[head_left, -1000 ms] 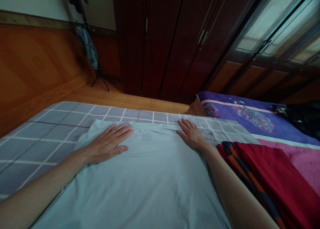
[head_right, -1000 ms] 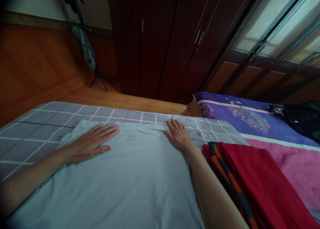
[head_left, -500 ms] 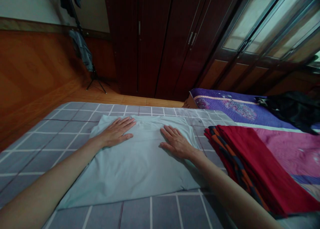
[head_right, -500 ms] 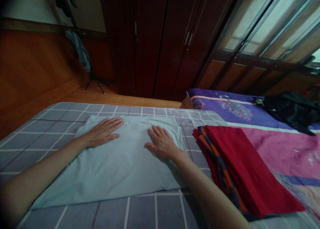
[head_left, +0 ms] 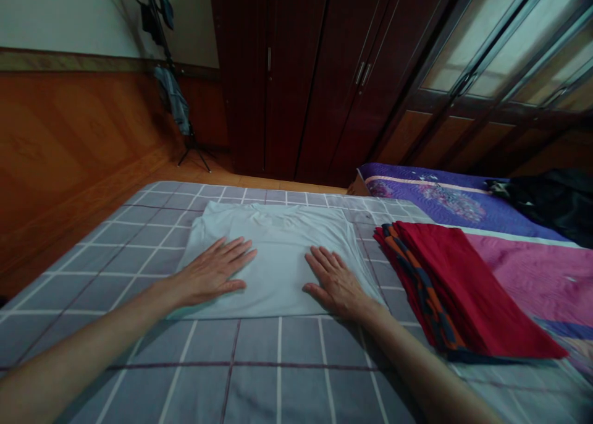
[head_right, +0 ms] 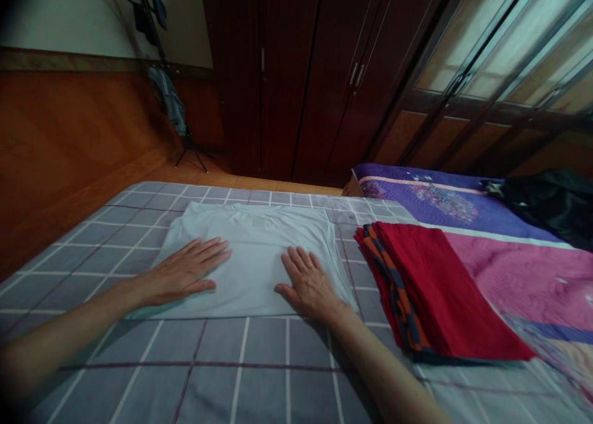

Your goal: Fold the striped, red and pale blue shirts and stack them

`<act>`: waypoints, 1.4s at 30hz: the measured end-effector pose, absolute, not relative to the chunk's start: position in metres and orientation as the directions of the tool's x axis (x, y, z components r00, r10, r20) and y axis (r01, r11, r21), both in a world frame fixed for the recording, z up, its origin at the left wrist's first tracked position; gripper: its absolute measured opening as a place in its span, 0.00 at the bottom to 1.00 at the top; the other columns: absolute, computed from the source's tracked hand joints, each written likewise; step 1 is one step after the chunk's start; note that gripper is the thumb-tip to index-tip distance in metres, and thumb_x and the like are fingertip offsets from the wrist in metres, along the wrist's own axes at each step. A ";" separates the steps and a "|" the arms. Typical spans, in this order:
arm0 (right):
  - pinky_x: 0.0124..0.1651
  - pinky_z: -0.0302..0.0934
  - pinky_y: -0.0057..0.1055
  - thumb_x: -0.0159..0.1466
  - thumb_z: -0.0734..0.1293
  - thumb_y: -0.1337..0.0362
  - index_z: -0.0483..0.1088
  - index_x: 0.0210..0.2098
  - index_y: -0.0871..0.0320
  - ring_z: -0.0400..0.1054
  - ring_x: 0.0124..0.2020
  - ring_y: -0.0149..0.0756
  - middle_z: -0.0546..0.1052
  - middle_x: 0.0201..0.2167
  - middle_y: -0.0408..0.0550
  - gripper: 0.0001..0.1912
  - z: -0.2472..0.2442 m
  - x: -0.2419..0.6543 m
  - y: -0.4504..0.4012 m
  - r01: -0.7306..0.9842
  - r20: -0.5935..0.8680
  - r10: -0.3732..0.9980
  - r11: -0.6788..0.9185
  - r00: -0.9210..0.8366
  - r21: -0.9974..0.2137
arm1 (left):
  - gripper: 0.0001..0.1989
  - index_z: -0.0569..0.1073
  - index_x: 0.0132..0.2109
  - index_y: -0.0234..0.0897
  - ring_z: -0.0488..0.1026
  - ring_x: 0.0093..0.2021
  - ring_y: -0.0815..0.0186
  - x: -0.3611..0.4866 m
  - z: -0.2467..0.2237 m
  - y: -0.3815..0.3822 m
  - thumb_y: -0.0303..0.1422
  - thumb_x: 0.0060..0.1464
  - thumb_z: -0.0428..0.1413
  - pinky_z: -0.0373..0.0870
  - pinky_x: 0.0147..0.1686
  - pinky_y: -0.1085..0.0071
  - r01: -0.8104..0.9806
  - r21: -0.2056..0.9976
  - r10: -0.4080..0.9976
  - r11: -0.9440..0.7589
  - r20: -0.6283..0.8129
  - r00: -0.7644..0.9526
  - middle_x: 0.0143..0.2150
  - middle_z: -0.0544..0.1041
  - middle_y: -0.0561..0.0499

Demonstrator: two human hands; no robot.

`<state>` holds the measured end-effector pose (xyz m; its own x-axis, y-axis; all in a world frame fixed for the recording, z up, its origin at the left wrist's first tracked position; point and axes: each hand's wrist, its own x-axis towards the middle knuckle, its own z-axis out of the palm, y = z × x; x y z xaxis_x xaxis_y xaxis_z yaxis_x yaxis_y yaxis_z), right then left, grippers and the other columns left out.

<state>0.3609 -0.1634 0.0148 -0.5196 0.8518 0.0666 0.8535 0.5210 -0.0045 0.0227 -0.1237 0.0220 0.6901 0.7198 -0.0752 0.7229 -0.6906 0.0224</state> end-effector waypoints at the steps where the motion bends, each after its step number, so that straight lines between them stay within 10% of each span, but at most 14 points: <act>1: 0.64 0.45 0.52 0.67 0.56 0.48 0.53 0.65 0.63 0.44 0.67 0.52 0.53 0.66 0.60 0.34 0.013 0.370 -0.164 0.864 0.077 0.862 0.503 -0.501 -0.006 | 0.32 0.48 0.68 0.45 0.43 0.69 0.58 0.014 0.019 -0.133 0.51 0.62 0.40 0.39 0.65 0.55 0.753 0.013 0.750 -0.658 -0.083 0.656 0.70 0.46 0.49; 25: 0.65 0.48 0.48 0.54 0.69 0.64 0.64 0.57 0.61 0.40 0.68 0.51 0.51 0.66 0.59 0.31 0.043 0.443 -0.199 0.858 -0.012 0.882 0.454 -0.470 -0.242 | 0.25 0.63 0.60 0.41 0.57 0.64 0.54 -0.037 0.007 -0.176 0.45 0.59 0.47 0.53 0.62 0.56 0.890 0.115 0.887 -0.442 0.208 0.413 0.63 0.63 0.46; 32: 0.64 0.51 0.43 0.52 0.63 0.74 0.72 0.30 0.57 0.47 0.66 0.47 0.61 0.62 0.50 0.09 0.060 0.441 -0.208 0.855 -0.115 0.858 0.469 -0.500 -0.220 | 0.14 0.69 0.29 0.41 0.70 0.31 0.65 -0.021 0.042 -0.198 0.41 0.59 0.48 0.66 0.34 0.71 0.868 0.248 0.869 -0.431 -0.146 0.473 0.28 0.73 0.56; 42: 0.62 0.55 0.44 0.51 0.61 0.77 0.72 0.30 0.59 0.55 0.62 0.49 0.67 0.57 0.56 0.12 0.054 0.447 -0.205 0.880 -0.032 0.881 0.470 -0.473 -0.059 | 0.06 0.70 0.35 0.42 0.72 0.35 0.61 -0.029 0.032 -0.205 0.32 0.51 0.49 0.68 0.35 0.68 0.858 0.192 0.845 -0.477 -0.170 0.508 0.36 0.74 0.52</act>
<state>0.4468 -0.2053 0.0539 -0.4727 0.8806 -0.0323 0.8805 0.4704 -0.0591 -0.0294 -0.2055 0.0324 0.5076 0.8446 -0.1702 0.8578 -0.4770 0.1915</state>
